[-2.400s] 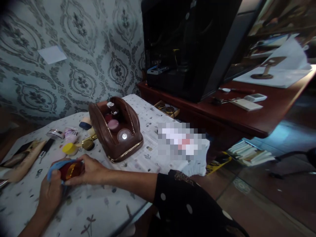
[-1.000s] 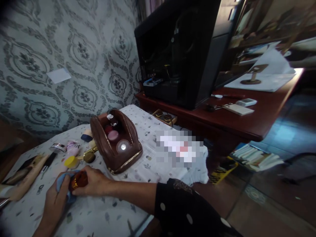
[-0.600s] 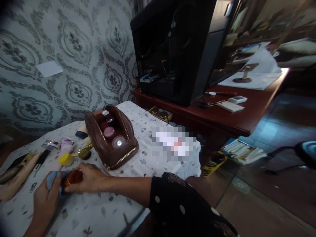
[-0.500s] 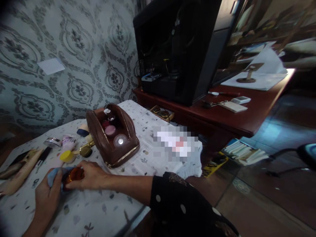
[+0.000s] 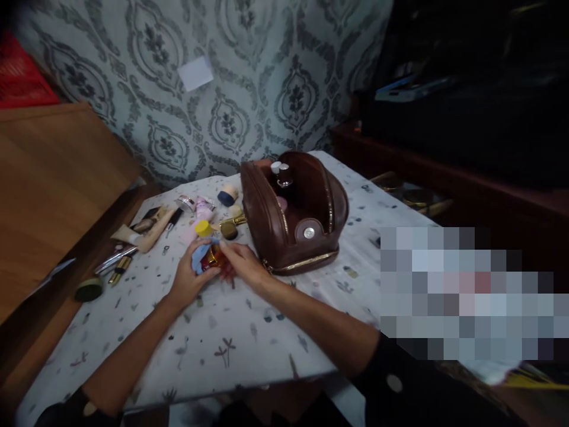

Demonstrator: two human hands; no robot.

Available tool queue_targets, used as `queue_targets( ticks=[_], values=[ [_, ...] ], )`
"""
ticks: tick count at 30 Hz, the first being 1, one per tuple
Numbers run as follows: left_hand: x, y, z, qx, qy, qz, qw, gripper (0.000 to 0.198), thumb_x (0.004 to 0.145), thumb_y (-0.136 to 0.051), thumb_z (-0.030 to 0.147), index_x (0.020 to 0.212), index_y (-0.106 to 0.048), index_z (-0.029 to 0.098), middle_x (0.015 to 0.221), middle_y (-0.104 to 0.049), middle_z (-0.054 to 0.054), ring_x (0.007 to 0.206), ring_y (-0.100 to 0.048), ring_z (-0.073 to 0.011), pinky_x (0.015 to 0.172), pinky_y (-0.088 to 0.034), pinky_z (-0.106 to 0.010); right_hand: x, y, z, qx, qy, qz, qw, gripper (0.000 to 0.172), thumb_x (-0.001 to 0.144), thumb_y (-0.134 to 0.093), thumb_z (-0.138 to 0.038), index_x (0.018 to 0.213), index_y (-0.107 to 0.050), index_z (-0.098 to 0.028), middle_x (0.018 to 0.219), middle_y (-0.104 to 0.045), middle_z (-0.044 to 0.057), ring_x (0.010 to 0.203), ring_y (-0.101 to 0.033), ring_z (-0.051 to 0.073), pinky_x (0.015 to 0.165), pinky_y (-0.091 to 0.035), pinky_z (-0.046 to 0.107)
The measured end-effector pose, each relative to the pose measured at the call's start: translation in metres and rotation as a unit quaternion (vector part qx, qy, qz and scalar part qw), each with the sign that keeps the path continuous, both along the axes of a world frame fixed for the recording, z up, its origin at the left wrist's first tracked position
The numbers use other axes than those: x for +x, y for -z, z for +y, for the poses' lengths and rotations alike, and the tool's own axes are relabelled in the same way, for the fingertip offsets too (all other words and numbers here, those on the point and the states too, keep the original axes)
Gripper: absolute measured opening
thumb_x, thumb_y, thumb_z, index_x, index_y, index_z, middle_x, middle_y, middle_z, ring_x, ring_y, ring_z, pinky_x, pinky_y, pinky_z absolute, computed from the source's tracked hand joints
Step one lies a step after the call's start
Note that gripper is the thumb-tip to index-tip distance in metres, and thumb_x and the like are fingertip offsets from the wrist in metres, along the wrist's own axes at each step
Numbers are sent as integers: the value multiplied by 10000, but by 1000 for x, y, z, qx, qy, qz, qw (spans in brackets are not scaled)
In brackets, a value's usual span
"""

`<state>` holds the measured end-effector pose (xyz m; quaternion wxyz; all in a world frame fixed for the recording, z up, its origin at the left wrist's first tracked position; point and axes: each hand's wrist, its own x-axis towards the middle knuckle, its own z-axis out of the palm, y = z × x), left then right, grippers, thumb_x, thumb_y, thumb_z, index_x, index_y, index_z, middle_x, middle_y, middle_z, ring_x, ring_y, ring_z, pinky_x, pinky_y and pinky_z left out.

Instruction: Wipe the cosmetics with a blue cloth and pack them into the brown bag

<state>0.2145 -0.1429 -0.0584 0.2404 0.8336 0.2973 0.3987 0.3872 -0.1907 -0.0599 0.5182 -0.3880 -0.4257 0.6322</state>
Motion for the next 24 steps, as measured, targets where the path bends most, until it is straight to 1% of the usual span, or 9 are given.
queue_targets(
  ticks=[3,6,9,12,15,18,19,21,24],
  values=[
    [-1,-5,-2,-45,-6,-33,998,518,836,-679,519,1214,-537,194,1151,-622,-90,1053,-611,-233,946,-481,-375,-2,-4,-3,12,10,17,1000,594,743,-640,-743,869,-601,-165,735,-642,17,608,-623,123,510,-462,225],
    [-1,-11,-6,-52,-14,-47,997,422,919,-550,521,1175,-552,186,1112,-635,-83,1023,-614,-217,931,-479,-351,-5,-4,-4,27,8,7,1000,565,673,-751,-669,881,-594,-168,802,-638,10,717,-633,130,565,-484,224],
    [1,-16,-10,-50,-28,-35,998,347,980,-438,486,1104,-568,190,1037,-657,-67,981,-623,-205,906,-480,-337,-7,-1,-4,41,-3,-16,999,576,641,-794,-617,938,-554,-185,798,-617,-11,706,-614,130,529,-470,223],
    [2,-16,-12,-54,-33,-23,998,321,980,-448,477,1084,-562,195,1007,-662,-58,948,-626,-198,882,-481,-331,-8,2,-3,53,-7,-41,998,571,652,-797,-582,967,-521,-195,775,-602,-30,648,-584,116,523,-465,234],
    [3,-14,-10,-63,-28,-40,997,331,979,-450,490,1112,-549,203,1047,-647,-63,992,-613,-203,918,-470,-341,-8,5,-1,64,20,-42,997,570,644,-821,-515,1005,-522,-190,813,-613,-22,703,-600,120,647,-504,269],
    [6,-13,-8,-88,-57,-88,991,325,982,-435,508,1063,-542,212,1003,-619,-52,967,-594,-191,919,-475,-339,-9,6,1,71,73,-38,994,655,555,-887,-407,1060,-531,-188,880,-628,-5,812,-614,140,786,-505,303],
    [7,-12,-8,-100,-68,-105,987,323,983,-428,515,1038,-538,217,984,-611,-47,956,-590,-187,917,-480,-338,-9,6,1,73,82,-38,993,656,542,-892,-390,1058,-541,-186,893,-634,2,835,-613,147,818,-501,315],
    [10,-10,-9,-116,-78,-130,982,325,982,-424,530,1021,-533,226,997,-607,-48,984,-584,-188,945,-480,-348,-8,5,1,71,87,-34,993,592,559,-878,-399,1014,-569,-179,916,-645,18,868,-615,160,868,-496,337],
    [12,-7,-10,-123,-72,-128,982,338,974,-443,540,1074,-530,229,1096,-603,-61,1086,-566,-201,1027,-443,-374,-7,3,0,75,89,-19,993,501,607,-852,-422,952,-574,-186,962,-658,26,928,-625,172,932,-489,357]
  ],
)
